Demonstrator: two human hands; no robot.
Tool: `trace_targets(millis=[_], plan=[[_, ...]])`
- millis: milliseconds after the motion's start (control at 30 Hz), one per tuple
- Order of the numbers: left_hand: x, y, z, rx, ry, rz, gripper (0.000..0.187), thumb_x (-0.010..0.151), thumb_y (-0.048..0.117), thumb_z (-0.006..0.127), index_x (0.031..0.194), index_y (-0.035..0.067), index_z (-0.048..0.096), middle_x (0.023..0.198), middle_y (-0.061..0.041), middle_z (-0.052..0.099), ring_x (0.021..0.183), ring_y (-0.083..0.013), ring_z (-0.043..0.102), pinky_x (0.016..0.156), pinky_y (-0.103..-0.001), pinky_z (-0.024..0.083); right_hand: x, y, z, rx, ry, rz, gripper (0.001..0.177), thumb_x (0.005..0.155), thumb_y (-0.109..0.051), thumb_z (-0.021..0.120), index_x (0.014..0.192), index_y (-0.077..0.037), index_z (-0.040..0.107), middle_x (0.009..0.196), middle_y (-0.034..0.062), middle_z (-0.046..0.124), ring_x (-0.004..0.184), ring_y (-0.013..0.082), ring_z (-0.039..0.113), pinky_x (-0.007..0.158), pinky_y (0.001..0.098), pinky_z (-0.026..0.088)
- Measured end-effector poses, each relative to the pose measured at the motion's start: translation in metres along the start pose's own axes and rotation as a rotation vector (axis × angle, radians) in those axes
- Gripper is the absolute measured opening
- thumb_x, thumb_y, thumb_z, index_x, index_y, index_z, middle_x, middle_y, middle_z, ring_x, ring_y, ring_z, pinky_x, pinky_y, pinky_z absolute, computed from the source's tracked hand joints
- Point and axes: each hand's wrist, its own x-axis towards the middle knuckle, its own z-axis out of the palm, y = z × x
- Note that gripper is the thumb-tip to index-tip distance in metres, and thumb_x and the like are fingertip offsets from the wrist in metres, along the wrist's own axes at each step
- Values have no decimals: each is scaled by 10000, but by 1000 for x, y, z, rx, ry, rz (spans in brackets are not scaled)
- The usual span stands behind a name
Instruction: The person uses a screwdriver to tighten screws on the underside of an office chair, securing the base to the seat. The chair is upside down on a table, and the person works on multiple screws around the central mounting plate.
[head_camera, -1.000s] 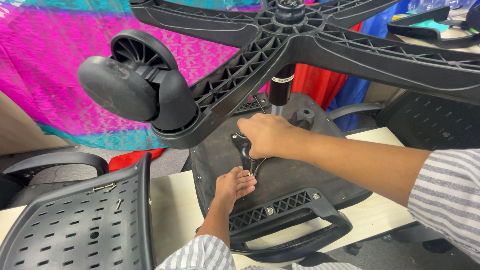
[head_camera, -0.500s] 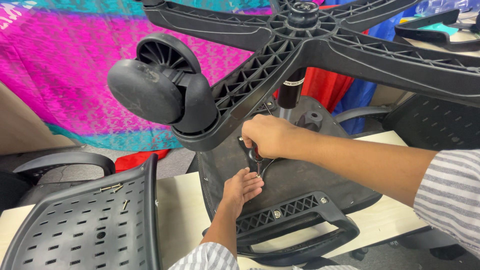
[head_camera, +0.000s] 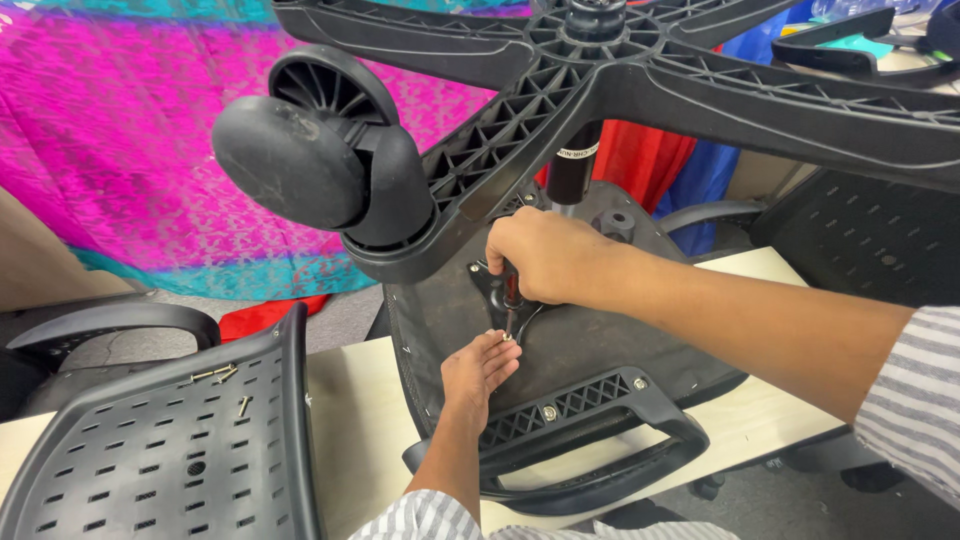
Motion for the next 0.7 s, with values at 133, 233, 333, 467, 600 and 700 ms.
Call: trace_targets(millis=[133, 233, 333, 467, 600, 700], plan=[[3, -11, -3, 11, -20, 59, 319, 857, 71, 717, 1114, -118, 717, 936, -196, 777, 844, -246, 779, 758, -304, 642, -18, 0, 0, 40, 35, 21, 322, 726, -2, 749, 1037, -81, 720, 1071, 168, 684, 977, 347, 696, 813, 448, 559], [6, -17, -6, 18, -35, 93, 296, 861, 47, 734, 1110, -113, 716, 915, -183, 774, 814, -222, 773, 742, -286, 642, -29, -2, 2, 59, 55, 46, 323, 720, 17, 736, 1032, -64, 729, 1049, 188, 688, 960, 362, 701, 825, 447, 562], [9, -21, -9, 13, -38, 106, 277, 880, 44, 728, 1110, -111, 717, 920, -182, 771, 809, -213, 769, 745, -281, 644, -35, -5, 3, 90, 51, 80, 327, 710, 14, 743, 1028, -58, 728, 1039, 188, 690, 953, 360, 705, 833, 441, 561], [11, -25, -12, 11, -20, 114, 252, 884, 32, 717, 1096, -105, 721, 914, -172, 772, 796, -210, 770, 736, -282, 646, -41, -9, 4, 113, 47, 111, 312, 712, 8, 750, 1018, -54, 733, 1041, 181, 703, 957, 353, 709, 825, 442, 562], [11, -29, -8, 26, 23, 153, 238, 893, 28, 723, 1078, -120, 724, 897, -163, 762, 768, -202, 755, 716, -283, 637, -45, -14, 3, 156, 26, 121, 322, 713, 16, 742, 1027, -57, 747, 1020, 187, 728, 957, 341, 725, 829, 428, 576], [7, -28, -10, 32, 120, 183, 229, 893, 2, 695, 1087, -116, 724, 881, -157, 756, 744, -195, 743, 698, -283, 634, -52, -20, 3, 203, 17, 100, 317, 709, 44, 718, 1010, -44, 762, 1011, 195, 732, 946, 334, 732, 817, 422, 587]])
